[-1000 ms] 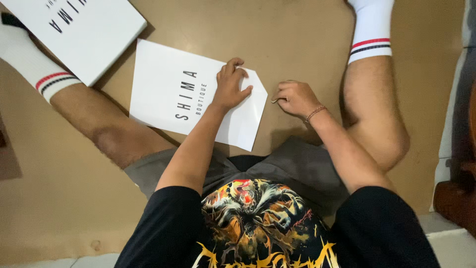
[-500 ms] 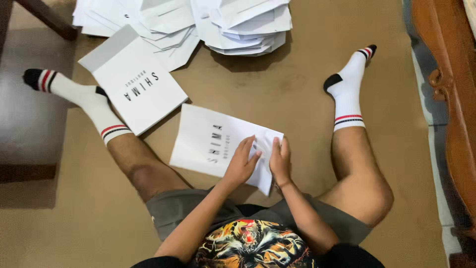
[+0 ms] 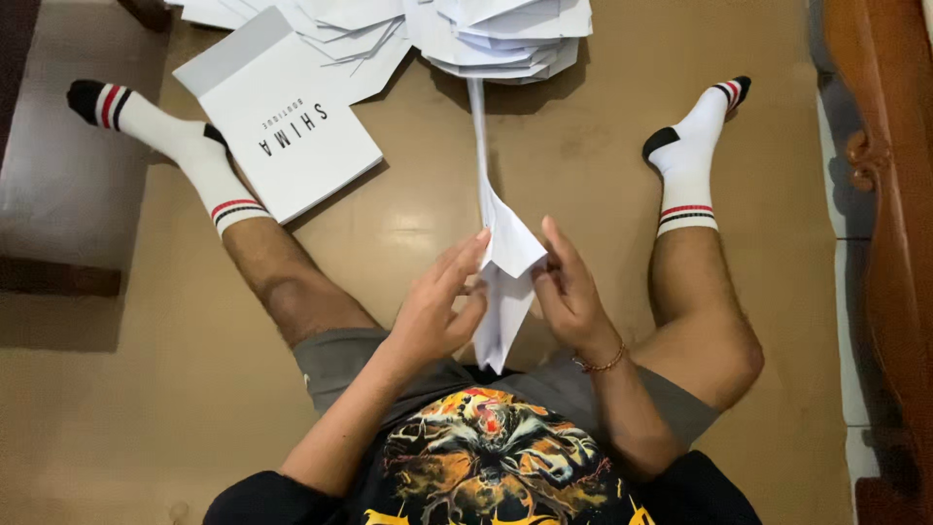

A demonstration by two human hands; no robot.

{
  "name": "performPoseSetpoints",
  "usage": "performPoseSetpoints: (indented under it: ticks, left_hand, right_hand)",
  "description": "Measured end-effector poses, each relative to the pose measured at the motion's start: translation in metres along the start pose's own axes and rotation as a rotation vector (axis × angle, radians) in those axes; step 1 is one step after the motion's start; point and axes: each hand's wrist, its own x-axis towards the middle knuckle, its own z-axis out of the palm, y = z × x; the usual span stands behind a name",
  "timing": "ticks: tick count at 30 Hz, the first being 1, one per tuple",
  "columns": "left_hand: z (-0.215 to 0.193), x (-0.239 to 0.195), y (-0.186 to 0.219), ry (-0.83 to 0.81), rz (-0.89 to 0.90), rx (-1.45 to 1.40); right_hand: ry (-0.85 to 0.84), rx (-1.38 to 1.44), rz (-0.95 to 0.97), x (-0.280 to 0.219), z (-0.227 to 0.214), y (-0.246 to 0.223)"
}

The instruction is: The person sits on the floor and repeatedly folds white paper sheets labeled 'SHIMA BOUTIQUE' into smaller rectangles. They smooth the folds with their hands and place the folded sheets into a growing stack.

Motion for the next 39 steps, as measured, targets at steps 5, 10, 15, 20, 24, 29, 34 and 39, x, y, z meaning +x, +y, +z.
performPoseSetpoints:
  ticks: [5, 10, 15, 20, 24, 29, 34, 39]
  left_hand:
    - [0.004, -0.018, -0.023, 0.051, -0.026, 0.106]
    - [-0.024, -0.016, -0.016, 0.116, 0.052, 0.26]
    - [-0.025, -0.022, -0.013, -0.028, 0.075, 0.355]
    - [-0.03, -0.021, 0.003, -0.193, -0.134, 0.165]
    - [-0.032, -0.019, 0.002, -0.13, -0.051, 0.206]
    - [-0.04, -0.003, 0.014, -0.179, 0.124, 0.193]
    - [-0.034, 0.0, 0.005, -0.114, 0.144, 0.191]
    - [-0.016, -0.004, -0.005, -0.016, 0.12, 0.233]
  right_hand:
    - [-0.027, -0.315, -0.085, 0.013, 0.009, -0.052]
    - [0.068, -0.55, -0.097, 0.017, -0.002, -0.083]
    - [0.086, -0.515, -0.05, 0.01, 0.003, -0.078]
    - [0.076, -0.426, 0.099, 0.009, -0.001, -0.075]
    - [-0.08, -0.504, -0.017, 0.01, -0.005, -0.077]
    - [-0.225, -0.517, -0.018, 0.018, 0.001, -0.094]
    - [-0.247, -0.452, -0.027, 0.025, -0.001, -0.095]
    - [-0.141, -0.614, -0.118, 0.028, 0.002, -0.088]
